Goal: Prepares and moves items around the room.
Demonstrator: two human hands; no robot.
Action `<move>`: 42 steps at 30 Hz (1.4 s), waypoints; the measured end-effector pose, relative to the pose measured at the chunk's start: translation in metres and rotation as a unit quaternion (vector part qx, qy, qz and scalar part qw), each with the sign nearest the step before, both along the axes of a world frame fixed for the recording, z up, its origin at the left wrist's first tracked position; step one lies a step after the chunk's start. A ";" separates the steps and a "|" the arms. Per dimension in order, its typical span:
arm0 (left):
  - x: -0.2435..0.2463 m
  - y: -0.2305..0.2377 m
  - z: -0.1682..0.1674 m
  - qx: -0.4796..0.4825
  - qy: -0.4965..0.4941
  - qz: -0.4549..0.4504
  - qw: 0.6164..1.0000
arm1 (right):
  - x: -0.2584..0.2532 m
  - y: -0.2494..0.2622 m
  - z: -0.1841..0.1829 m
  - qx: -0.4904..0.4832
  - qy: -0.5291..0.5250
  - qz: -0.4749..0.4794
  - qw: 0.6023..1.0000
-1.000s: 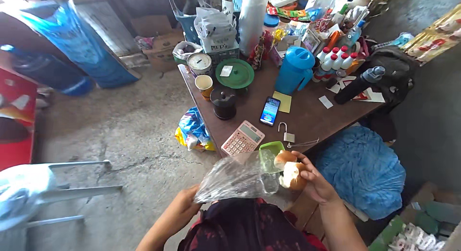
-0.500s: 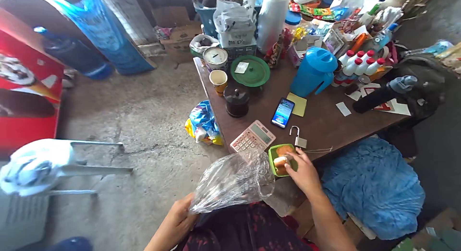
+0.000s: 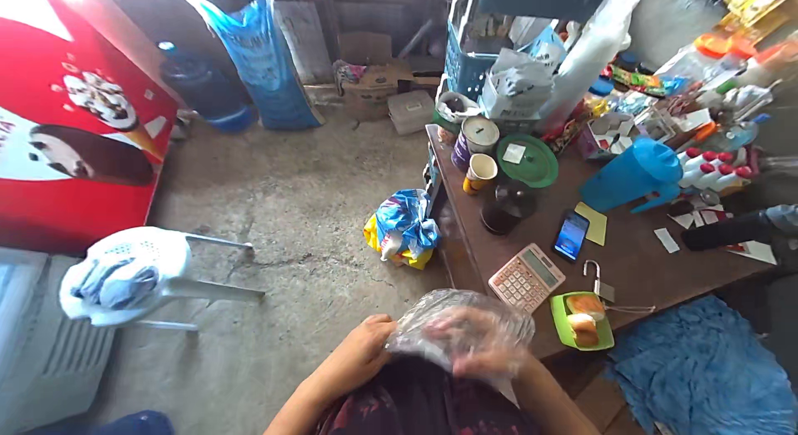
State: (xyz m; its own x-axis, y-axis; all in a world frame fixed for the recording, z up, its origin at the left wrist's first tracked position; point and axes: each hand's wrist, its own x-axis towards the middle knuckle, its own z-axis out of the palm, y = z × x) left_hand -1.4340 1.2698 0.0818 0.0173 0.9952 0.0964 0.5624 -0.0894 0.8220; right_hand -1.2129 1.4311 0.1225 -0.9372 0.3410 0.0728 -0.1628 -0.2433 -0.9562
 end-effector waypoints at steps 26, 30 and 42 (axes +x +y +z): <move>-0.312 0.177 0.043 -0.008 -0.085 0.201 0.976 | -0.494 0.135 0.000 0.085 -0.340 0.208 0.913; -0.345 0.210 0.043 0.018 -0.063 0.117 0.991 | -0.576 0.153 -0.063 0.432 -0.311 0.257 0.807; -0.599 0.224 0.050 0.217 0.006 0.413 0.885 | -0.743 0.247 -0.044 -0.372 -0.059 0.117 0.919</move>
State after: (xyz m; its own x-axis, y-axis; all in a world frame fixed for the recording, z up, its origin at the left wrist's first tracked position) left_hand -2.0332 1.4942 0.1314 -0.6944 0.5385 0.4773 0.5918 0.0501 0.8045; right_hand -1.9557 1.6785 0.0780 -0.9775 0.0435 -0.2065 0.0717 -0.8518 -0.5190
